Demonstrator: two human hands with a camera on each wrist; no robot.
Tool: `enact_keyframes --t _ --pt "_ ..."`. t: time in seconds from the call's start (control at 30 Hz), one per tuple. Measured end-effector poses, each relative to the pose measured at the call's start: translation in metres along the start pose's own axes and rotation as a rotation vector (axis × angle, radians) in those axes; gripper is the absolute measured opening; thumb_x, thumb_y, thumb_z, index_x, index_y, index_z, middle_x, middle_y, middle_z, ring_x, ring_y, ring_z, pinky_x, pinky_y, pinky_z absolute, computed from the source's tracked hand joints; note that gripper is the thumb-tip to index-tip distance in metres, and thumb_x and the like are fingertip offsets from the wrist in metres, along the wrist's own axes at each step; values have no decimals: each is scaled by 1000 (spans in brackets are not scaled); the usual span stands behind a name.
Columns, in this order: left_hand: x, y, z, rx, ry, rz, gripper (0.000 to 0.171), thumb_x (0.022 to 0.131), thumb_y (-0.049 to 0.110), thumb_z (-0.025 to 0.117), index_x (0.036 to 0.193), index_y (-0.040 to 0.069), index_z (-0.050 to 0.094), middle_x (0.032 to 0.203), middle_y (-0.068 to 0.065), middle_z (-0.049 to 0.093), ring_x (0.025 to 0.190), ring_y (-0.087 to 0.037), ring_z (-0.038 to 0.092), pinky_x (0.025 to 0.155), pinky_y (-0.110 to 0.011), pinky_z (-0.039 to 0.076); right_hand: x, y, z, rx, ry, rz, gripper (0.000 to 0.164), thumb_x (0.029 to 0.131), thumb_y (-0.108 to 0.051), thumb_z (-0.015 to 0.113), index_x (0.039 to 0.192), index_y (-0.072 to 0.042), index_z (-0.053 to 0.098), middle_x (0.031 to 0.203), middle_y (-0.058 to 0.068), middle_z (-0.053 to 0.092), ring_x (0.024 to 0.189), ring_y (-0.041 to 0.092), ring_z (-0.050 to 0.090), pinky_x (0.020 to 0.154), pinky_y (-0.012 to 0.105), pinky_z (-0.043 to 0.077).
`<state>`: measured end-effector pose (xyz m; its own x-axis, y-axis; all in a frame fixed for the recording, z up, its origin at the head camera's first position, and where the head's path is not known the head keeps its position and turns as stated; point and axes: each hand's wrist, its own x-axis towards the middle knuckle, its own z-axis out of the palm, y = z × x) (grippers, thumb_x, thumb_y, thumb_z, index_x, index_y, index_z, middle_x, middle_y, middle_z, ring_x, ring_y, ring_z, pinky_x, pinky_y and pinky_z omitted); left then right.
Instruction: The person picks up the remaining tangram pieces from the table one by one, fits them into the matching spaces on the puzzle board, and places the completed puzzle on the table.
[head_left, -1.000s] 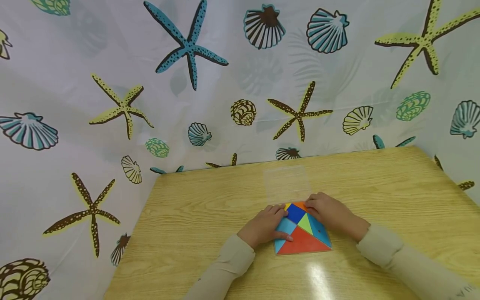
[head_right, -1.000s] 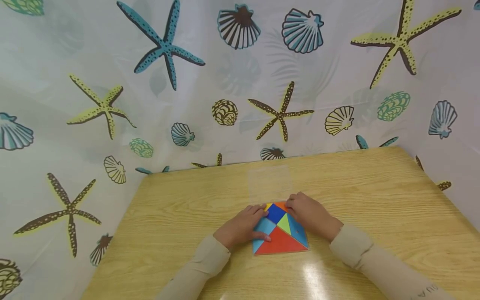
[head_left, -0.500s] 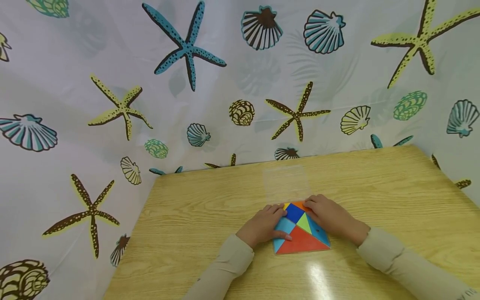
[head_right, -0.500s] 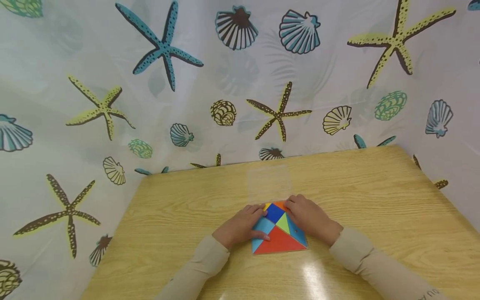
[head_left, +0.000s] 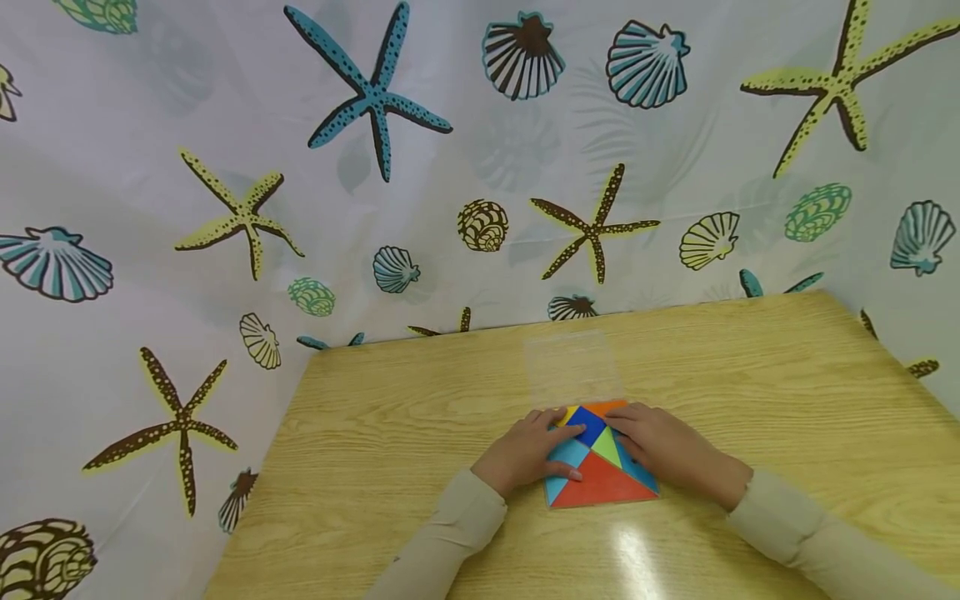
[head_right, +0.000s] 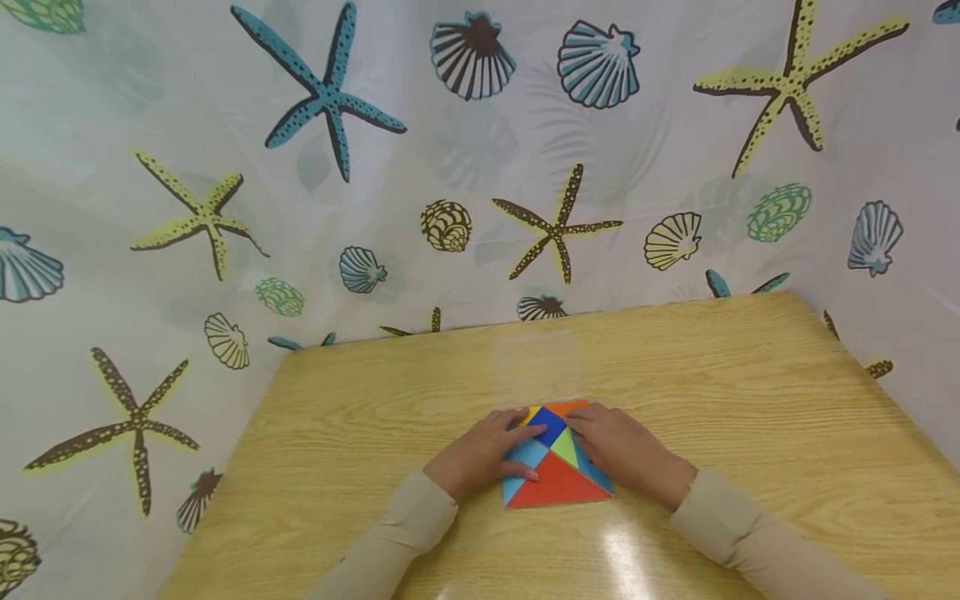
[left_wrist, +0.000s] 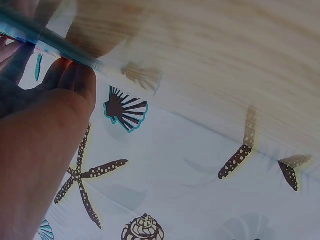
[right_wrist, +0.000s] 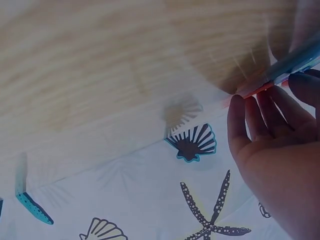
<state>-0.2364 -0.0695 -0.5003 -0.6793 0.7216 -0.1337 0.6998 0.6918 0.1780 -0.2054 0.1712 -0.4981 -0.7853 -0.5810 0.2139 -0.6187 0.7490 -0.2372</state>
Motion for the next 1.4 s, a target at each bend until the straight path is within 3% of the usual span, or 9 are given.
enact_keyframes --t 0.27,0.7,0.9,1.4 --pt "-1 2 -3 6 1 -4 74 81 66 44 145 30 32 150 -4 26 135 -20 26 107 -35 30 -1 3 -1 -66 18 -58 31 91 -14 60 118 0 63 119 11 58 109 27 54 82 45 49" --pt "-1 4 -4 3 19 -5 73 81 63 46 144 28 35 149 -4 27 135 -19 25 105 -34 32 -5 4 2 -55 5 -14 32 93 -18 58 121 -3 61 123 9 56 113 25 51 82 45 46" --pt "0 4 -2 29 41 25 71 82 62 45 144 27 37 149 -5 28 135 -19 26 107 -33 30 -6 5 6 -59 19 15 30 93 -18 57 119 -4 62 122 7 56 112 25 51 82 46 46" --pt "10 5 -3 2 40 41 67 85 57 47 144 26 37 150 -6 27 137 -21 24 108 -35 27 -8 9 8 -21 63 -18 32 90 -11 60 119 5 58 119 16 55 109 28 53 88 41 48"
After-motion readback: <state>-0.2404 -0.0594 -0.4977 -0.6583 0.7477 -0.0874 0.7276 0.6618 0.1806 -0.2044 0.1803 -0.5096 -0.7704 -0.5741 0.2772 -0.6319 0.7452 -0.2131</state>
